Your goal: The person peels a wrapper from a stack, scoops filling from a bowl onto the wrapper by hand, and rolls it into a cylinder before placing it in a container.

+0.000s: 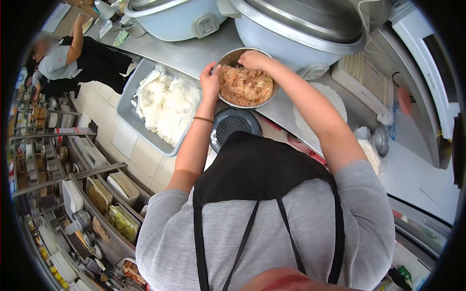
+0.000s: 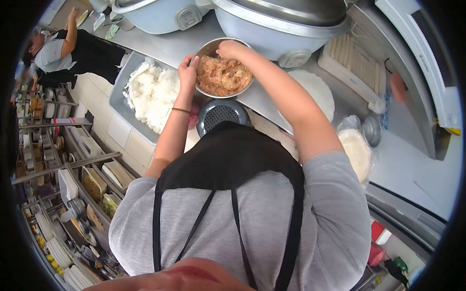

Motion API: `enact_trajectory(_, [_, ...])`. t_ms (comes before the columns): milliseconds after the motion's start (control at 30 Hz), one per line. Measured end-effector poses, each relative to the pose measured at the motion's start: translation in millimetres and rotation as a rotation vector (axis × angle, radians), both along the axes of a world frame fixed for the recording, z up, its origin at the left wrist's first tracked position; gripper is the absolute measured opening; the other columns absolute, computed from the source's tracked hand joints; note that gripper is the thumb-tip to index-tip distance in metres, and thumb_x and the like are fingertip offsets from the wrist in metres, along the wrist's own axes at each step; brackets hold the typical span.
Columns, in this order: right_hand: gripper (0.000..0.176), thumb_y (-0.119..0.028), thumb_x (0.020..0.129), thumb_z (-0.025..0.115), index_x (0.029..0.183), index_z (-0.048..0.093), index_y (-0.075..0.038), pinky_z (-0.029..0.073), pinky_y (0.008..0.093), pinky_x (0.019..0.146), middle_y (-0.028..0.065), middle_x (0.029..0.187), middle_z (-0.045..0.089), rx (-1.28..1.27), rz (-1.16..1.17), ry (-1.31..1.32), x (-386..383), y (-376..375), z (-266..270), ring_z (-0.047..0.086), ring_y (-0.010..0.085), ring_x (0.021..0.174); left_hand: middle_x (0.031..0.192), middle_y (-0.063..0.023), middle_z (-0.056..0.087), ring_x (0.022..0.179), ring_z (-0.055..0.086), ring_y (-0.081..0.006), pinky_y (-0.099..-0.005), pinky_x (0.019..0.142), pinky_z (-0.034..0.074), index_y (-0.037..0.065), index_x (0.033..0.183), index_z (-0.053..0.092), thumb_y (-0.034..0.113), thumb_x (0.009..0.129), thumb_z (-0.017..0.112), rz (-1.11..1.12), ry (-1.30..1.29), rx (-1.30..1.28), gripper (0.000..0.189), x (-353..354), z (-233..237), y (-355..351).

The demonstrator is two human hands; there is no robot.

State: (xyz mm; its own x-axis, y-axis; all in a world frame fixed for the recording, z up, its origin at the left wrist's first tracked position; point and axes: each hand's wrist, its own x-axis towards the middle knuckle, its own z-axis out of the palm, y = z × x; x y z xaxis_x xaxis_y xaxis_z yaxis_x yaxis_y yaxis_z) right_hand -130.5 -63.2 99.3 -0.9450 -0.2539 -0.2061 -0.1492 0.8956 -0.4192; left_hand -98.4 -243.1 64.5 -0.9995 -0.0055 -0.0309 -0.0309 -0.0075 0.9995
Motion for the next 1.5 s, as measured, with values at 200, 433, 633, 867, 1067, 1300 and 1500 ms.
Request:
enact_trajectory(200, [0.036, -0.032, 0.09, 0.044, 0.091, 0.063, -0.002, 0.044, 0.0425, 0.081, 0.0205, 0.094, 0.062, -0.211, 0.06, -0.007, 2, -43, -35, 0.059, 0.0359, 0.09, 0.093, -0.0068, 0.063, 0.081, 0.056, -0.0116, -0.0237, 0.073, 0.045, -0.003, 0.108, 0.059, 0.015, 0.084, 0.062, 0.025, 0.027, -0.006, 0.03, -1, -2, 0])
enact_trajectory(433, [0.027, -0.03, 0.087, 0.049, 0.096, 0.062, -0.009, 0.046, 0.0413, 0.076, 0.0182, 0.09, 0.063, -0.081, 0.4, -0.196, 77, -25, 14, 0.06, 0.0331, 0.085, 0.083, -0.0069, 0.064, 0.072, 0.055, -0.0115, -0.0249, 0.066, 0.046, -0.003, 0.106, 0.06, 0.013, 0.083, 0.062, 0.066, 0.076, -0.064, 0.028, 0, 0, 1])
enact_trajectory(633, [0.025, -0.027, 0.084, 0.055, 0.083, 0.063, -0.004, 0.045, 0.0427, 0.067, 0.0192, 0.079, 0.063, -0.089, 0.199, -0.106, 65, 12, 40, 0.06, 0.0327, 0.074, 0.083, -0.0087, 0.064, 0.072, 0.057, -0.0124, -0.0258, 0.066, 0.046, -0.003, 0.106, 0.06, 0.013, 0.083, 0.061, 0.053, 0.043, -0.044, 0.028, -2, -2, 1])
enact_trajectory(867, [0.022, -0.023, 0.082, 0.056, 0.077, 0.063, -0.002, 0.044, 0.0407, 0.065, 0.0181, 0.071, 0.061, -0.19, 0.22, -0.218, 93, 0, 11, 0.06, 0.0293, 0.07, 0.083, -0.01, 0.065, 0.072, 0.057, -0.0126, -0.0257, 0.066, 0.046, -0.003, 0.106, 0.06, 0.013, 0.083, 0.061, 0.065, 0.046, -0.109, 0.028, 2, 8, 2])
enact_trajectory(1067, [0.017, -0.02, 0.076, 0.062, 0.088, 0.069, -0.01, 0.048, 0.0387, 0.07, 0.016, 0.082, 0.064, -0.419, 0.216, 0.055, 81, -11, 5, 0.063, 0.0302, 0.074, 0.083, -0.0095, 0.064, 0.072, 0.057, -0.0127, -0.0256, 0.066, 0.046, -0.003, 0.105, 0.06, 0.013, 0.082, 0.061, 0.045, 0.076, -0.096, 0.028, -2, 2, 1])
enact_trajectory(1300, [0.017, -0.021, 0.075, 0.061, 0.082, 0.069, -0.008, 0.047, 0.0396, 0.067, 0.0158, 0.076, 0.064, -0.093, 0.401, -0.091, 101, 3, 16, 0.062, 0.0304, 0.07, 0.094, -0.0088, 0.063, 0.082, 0.057, -0.0131, -0.025, 0.073, 0.045, -0.003, 0.109, 0.059, 0.014, 0.083, 0.062, 0.001, 0.041, -0.073, 0.031, -2, 3, -1])
enact_trajectory(1500, [0.019, -0.023, 0.075, 0.06, 0.083, 0.069, -0.008, 0.048, 0.0371, 0.068, 0.0121, 0.076, 0.066, -0.377, 0.416, -0.113, 98, -1, 12, 0.063, 0.0259, 0.07, 0.094, -0.009, 0.063, 0.083, 0.057, -0.0134, -0.0252, 0.074, 0.045, -0.003, 0.108, 0.059, 0.013, 0.083, 0.062, 0.0, 0.006, -0.062, 0.03, -1, 6, 0])
